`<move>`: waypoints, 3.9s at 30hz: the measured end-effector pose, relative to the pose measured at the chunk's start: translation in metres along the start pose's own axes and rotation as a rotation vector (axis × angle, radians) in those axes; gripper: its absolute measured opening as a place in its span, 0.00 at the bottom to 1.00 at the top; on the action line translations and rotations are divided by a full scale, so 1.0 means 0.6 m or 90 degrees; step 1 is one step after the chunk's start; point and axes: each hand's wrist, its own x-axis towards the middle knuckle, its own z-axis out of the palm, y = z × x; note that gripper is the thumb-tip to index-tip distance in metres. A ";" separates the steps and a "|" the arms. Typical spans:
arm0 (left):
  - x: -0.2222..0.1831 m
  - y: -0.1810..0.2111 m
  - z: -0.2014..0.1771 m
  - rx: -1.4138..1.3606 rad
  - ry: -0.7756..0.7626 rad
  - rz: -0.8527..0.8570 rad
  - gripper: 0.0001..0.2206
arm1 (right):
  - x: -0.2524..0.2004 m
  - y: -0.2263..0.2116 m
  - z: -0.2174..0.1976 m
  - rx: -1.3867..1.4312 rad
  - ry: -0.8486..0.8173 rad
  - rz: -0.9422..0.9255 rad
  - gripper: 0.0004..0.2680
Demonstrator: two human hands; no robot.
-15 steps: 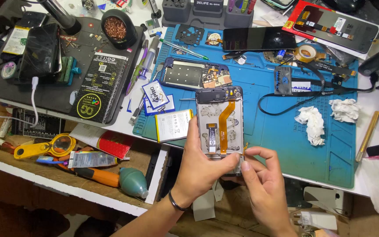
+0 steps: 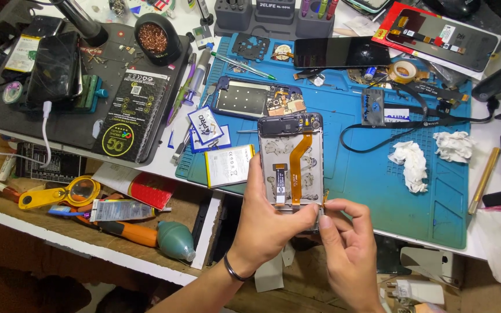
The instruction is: Preparing a mobile phone screen and frame assembly for repair by removing stickers and inspecting components.
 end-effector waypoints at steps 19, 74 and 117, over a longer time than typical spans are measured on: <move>-0.003 0.007 0.005 0.026 0.009 -0.001 0.36 | -0.003 0.018 -0.004 0.005 0.004 -0.012 0.08; 0.005 0.000 -0.005 0.050 -0.015 -0.076 0.33 | 0.011 -0.042 0.002 0.027 -0.030 0.097 0.12; -0.032 0.012 -0.017 0.013 -0.014 -0.068 0.30 | 0.005 -0.020 -0.022 0.007 0.011 0.162 0.18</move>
